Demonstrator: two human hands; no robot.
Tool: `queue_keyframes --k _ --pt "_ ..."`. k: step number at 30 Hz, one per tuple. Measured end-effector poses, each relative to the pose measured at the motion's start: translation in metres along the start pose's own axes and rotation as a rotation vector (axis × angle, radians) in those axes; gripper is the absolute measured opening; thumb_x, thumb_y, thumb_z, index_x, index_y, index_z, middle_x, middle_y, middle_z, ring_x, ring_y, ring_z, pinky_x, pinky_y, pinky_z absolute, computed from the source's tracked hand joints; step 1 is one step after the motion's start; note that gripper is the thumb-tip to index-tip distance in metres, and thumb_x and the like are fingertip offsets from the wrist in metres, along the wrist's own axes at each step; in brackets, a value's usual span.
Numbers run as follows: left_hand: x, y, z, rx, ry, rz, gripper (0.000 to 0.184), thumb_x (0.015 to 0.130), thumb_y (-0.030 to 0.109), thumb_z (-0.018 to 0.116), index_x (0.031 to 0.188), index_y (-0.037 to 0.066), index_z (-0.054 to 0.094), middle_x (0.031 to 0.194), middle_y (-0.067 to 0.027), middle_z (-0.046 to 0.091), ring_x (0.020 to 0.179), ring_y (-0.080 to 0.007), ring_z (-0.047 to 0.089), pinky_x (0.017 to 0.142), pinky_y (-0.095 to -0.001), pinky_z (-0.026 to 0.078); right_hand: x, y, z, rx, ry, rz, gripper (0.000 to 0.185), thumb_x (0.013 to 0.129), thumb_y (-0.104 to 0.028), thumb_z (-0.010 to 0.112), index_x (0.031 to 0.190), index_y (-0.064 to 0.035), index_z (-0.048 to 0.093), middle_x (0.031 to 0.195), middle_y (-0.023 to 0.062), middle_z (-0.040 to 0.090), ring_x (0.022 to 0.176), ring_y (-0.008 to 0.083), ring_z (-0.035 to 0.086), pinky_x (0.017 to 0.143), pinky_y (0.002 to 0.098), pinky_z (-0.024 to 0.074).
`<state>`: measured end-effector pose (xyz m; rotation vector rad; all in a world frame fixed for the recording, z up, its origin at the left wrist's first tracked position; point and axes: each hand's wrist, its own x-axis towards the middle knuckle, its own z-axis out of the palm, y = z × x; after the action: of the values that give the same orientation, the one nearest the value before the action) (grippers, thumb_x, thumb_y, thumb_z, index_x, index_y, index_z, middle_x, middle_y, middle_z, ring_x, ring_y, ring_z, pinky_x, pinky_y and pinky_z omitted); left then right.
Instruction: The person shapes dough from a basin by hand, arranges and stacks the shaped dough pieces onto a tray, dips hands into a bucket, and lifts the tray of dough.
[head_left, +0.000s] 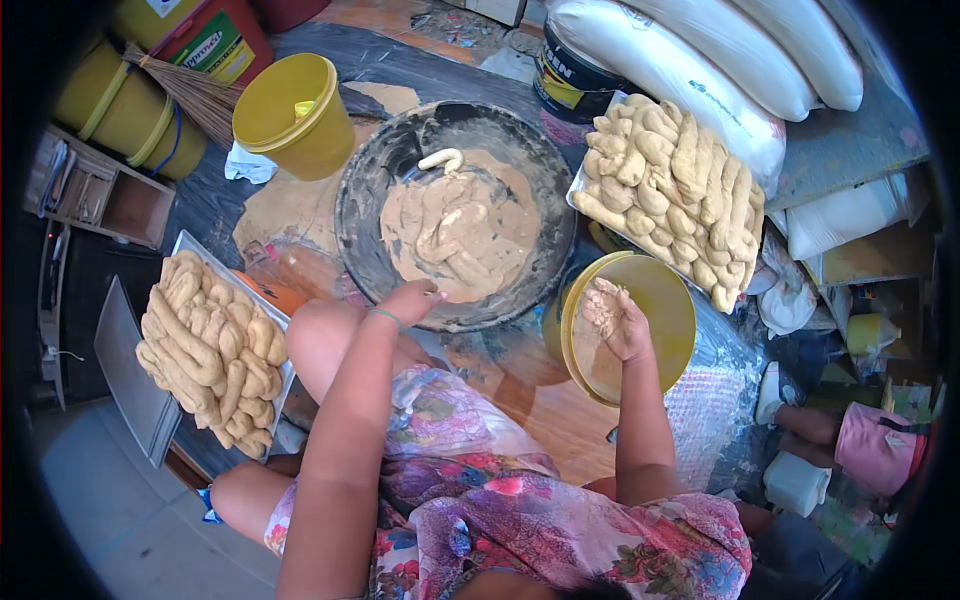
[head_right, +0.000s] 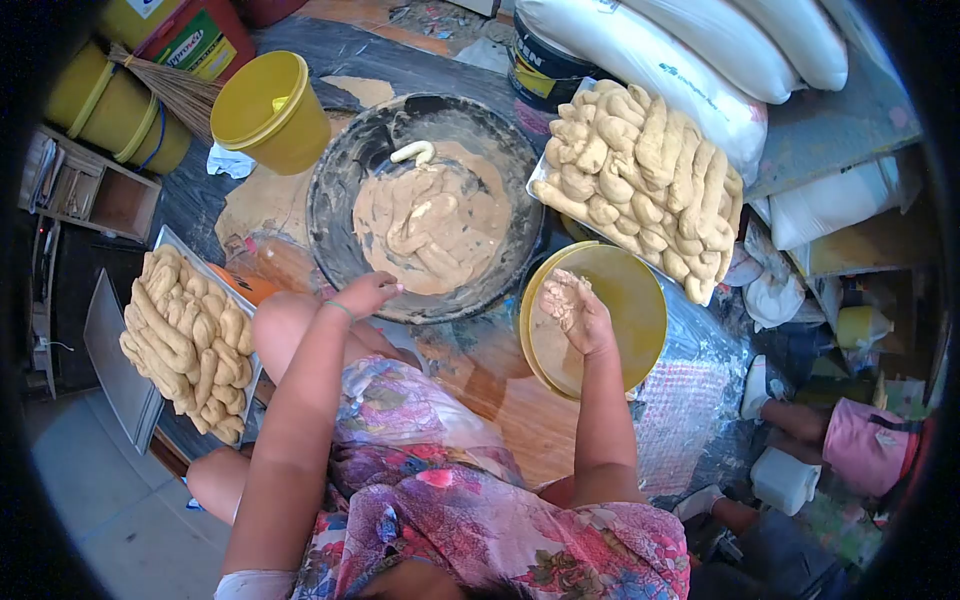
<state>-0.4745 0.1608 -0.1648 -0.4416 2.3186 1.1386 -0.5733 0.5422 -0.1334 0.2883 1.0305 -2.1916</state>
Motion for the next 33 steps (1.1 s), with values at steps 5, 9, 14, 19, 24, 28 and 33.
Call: queue_keyframes --k 5,9,14,19,24,28,33 --pt "-0.005 0.001 -0.001 0.035 0.032 0.030 0.049 0.087 0.040 0.059 0.113 -0.002 0.060 0.103 -0.0179 0.064 0.087 -0.0267 0.062 0.077 -0.0352 0.048 -0.003 0.005 -0.018 -0.205 0.003 -0.119 0.044 0.088 -0.017 0.057 0.126 0.0029 0.046 0.117 0.0143 0.057 0.102 0.0228 0.059 0.088 0.0347 0.0522" --pt "-0.012 0.012 -0.006 -0.058 -0.028 -0.049 0.053 0.086 0.041 0.058 0.115 -0.003 0.059 0.115 -0.0242 0.059 0.110 -0.0354 0.056 0.093 -0.0381 0.043 0.006 0.007 -0.039 -0.310 0.230 -0.120 0.035 0.090 -0.011 0.053 0.122 0.0023 0.049 0.108 0.0112 0.060 0.092 0.0203 0.062 0.073 0.0264 0.0546" --pt "-0.011 0.008 -0.006 -0.064 -0.030 -0.041 0.053 0.086 0.041 0.058 0.117 -0.002 0.058 0.117 -0.0243 0.058 0.111 -0.0352 0.056 0.094 -0.0384 0.043 0.011 -0.009 -0.077 -0.405 0.309 -0.048 0.026 0.096 -0.021 0.048 0.113 -0.0035 0.058 0.087 0.0064 0.061 0.062 0.0123 0.055 0.052 0.0243 0.0456" --pt "-0.009 0.006 -0.005 0.010 -0.017 -0.025 0.052 0.086 0.041 0.058 0.116 -0.001 0.059 0.116 -0.0240 0.059 0.110 -0.0356 0.056 0.094 -0.0389 0.043 0.020 -0.008 -0.070 -0.472 0.753 -0.053 0.027 0.095 -0.030 0.047 0.102 -0.0071 0.060 0.068 0.0006 0.053 0.051 0.0115 0.047 0.048 0.0273 0.0419" --pt "-0.004 0.004 -0.005 0.051 -0.004 -0.043 0.051 0.085 0.042 0.059 0.115 0.001 0.060 0.113 -0.0226 0.061 0.108 -0.0357 0.057 0.093 -0.0392 0.043 0.041 0.021 -0.124 -0.792 0.422 0.100 0.013 0.085 -0.009 0.056 0.096 -0.0022 0.059 0.071 0.0029 0.055 0.062 0.0153 0.055 0.059 0.0296 0.0491" --pt "-0.003 0.003 -0.004 0.052 0.025 -0.012 0.049 0.085 0.042 0.058 0.111 0.000 0.062 0.109 -0.0213 0.062 0.104 -0.0341 0.059 0.090 -0.0381 0.045 0.050 0.053 -0.158 -0.893 0.198 0.335 0.025 0.080 0.000 0.058 0.105 0.0043 0.058 0.077 0.0084 0.061 0.064 0.0182 0.059 0.057 0.0310 0.0505" --pt "0.003 0.001 -0.002 0.044 0.023 0.000 0.049 0.086 0.043 0.056 0.110 0.000 0.062 0.107 -0.0208 0.063 0.103 -0.0345 0.058 0.089 -0.0385 0.045 0.072 0.055 -0.150 -1.476 0.251 0.423 0.036 0.082 -0.015 0.064 0.111 0.0059 0.058 0.082 0.0088 0.064 0.066 0.0205 0.063 0.059 0.0314 0.0525"
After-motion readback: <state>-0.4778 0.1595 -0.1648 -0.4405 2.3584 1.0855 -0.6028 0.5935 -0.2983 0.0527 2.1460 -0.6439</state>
